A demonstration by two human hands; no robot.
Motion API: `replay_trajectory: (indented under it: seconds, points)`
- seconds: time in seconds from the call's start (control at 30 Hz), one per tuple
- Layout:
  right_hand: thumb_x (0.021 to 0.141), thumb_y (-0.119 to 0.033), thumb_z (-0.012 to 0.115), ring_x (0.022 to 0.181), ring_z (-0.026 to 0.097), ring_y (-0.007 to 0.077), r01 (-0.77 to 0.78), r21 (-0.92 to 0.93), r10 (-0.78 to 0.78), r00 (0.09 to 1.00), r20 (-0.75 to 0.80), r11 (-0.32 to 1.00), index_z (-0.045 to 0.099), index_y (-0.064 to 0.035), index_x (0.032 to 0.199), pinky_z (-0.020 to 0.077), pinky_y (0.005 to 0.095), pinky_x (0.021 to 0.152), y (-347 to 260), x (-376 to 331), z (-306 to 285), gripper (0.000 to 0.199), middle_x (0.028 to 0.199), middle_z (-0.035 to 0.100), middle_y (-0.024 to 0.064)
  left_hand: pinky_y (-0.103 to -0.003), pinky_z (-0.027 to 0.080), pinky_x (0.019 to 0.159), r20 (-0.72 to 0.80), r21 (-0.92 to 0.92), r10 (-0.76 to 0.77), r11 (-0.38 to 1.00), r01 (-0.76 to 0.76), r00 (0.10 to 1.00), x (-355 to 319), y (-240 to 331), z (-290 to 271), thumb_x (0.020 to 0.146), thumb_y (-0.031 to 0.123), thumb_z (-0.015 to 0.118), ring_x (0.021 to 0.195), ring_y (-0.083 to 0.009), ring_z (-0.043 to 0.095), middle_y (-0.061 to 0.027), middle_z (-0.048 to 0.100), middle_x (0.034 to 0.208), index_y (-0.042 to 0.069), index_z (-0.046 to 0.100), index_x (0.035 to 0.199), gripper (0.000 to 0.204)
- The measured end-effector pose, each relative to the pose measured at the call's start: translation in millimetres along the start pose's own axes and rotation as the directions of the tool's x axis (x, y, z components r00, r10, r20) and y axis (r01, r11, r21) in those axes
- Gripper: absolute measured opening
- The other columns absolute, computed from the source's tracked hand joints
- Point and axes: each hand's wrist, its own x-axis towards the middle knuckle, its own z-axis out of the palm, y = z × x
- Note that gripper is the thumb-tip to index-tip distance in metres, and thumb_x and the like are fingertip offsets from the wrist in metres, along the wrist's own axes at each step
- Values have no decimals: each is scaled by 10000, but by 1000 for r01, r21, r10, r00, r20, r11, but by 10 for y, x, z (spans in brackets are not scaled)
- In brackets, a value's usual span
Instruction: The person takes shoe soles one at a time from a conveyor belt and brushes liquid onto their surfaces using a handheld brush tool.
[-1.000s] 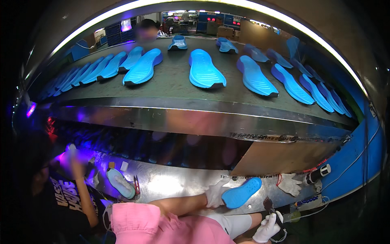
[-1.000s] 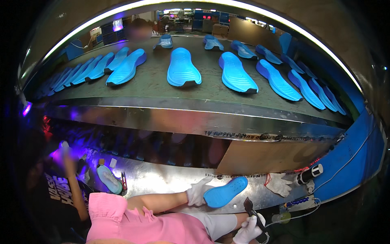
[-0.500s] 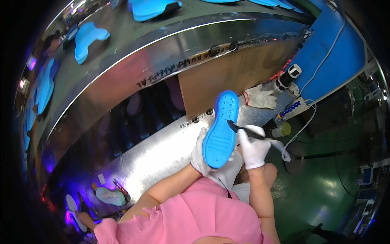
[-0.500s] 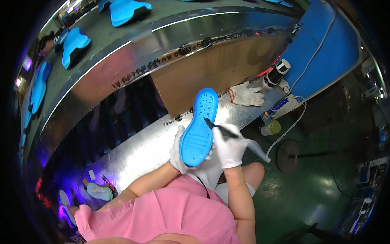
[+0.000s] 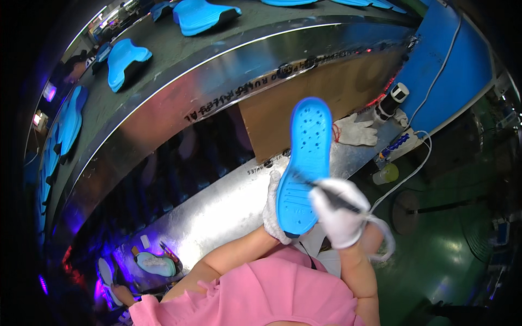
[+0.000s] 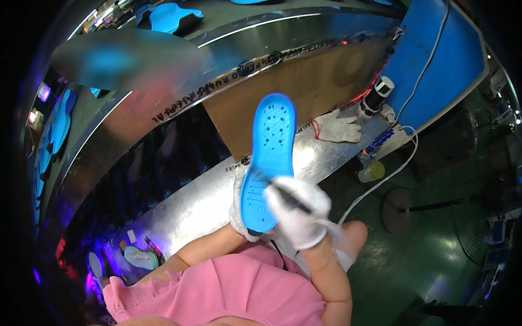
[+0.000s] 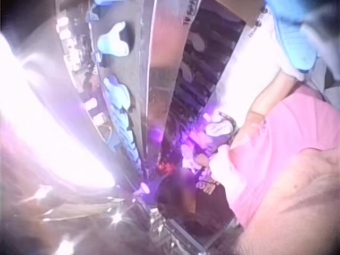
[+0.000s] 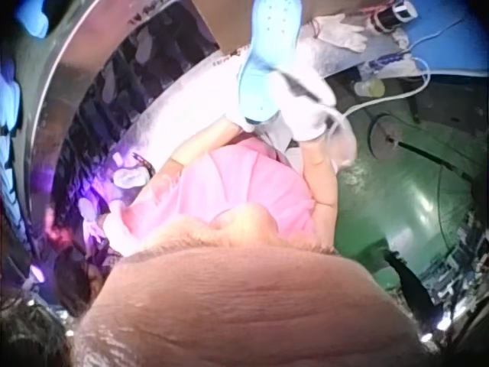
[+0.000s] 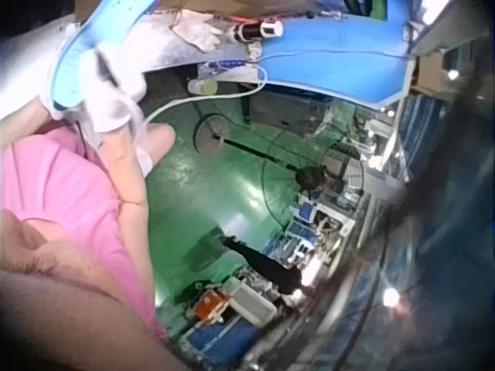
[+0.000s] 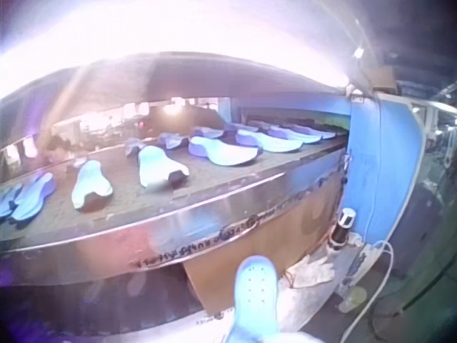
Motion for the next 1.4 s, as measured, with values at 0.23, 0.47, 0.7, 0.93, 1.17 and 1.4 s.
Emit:
replay_trajectory:
  seconds: [0.23,0.47,0.7,0.93,1.17,1.4]
  points:
    - [768,-65,742,677,651,240,205,13,-204,962,182,979,677,-67,960,517,360,616,-182,-48,26,202,861,687,89,-393,513,959,64,-148,-83,985,92,994,135,141,110,1014,423,452,1110,-273,593,-173,592,1250,37,481,1347,510]
    - [760,-53,748,647,644,234,283,-54,-261,932,253,958,677,-60,961,521,327,605,-320,-242,78,214,860,679,52,-501,575,787,125,-326,-153,927,186,980,214,353,187,880,781,380,1001,-434,636,-360,508,1312,41,333,1486,957]
    - [752,-79,781,697,666,246,171,-76,-145,953,266,982,688,-69,963,542,340,647,-284,-314,162,231,838,687,79,-504,596,615,204,-381,-194,887,261,960,380,492,44,821,813,451,908,-438,659,-387,506,1279,54,308,1493,1024]
    - [742,-145,702,668,607,174,537,-314,-338,791,510,783,685,-180,963,514,279,600,-121,-196,-12,225,1069,684,-16,-498,584,747,136,-212,-383,890,405,914,450,806,49,874,749,425,865,-457,665,-405,555,1190,47,358,1478,929]
    - [766,-82,714,702,635,230,294,-10,-245,815,525,956,677,-114,1019,526,334,643,-124,-16,23,258,1061,696,47,-475,526,944,-143,628,-426,659,415,893,610,896,-892,945,484,502,1019,-374,659,-287,590,1252,0,474,1393,660]
    - [737,-23,762,672,649,256,176,-10,-154,885,439,984,711,-82,963,534,340,640,-212,-12,-26,240,1034,724,118,-378,487,1004,688,716,-32,193,-671,725,697,1141,-625,941,253,627,1198,-224,593,-142,626,1269,47,563,1338,452]
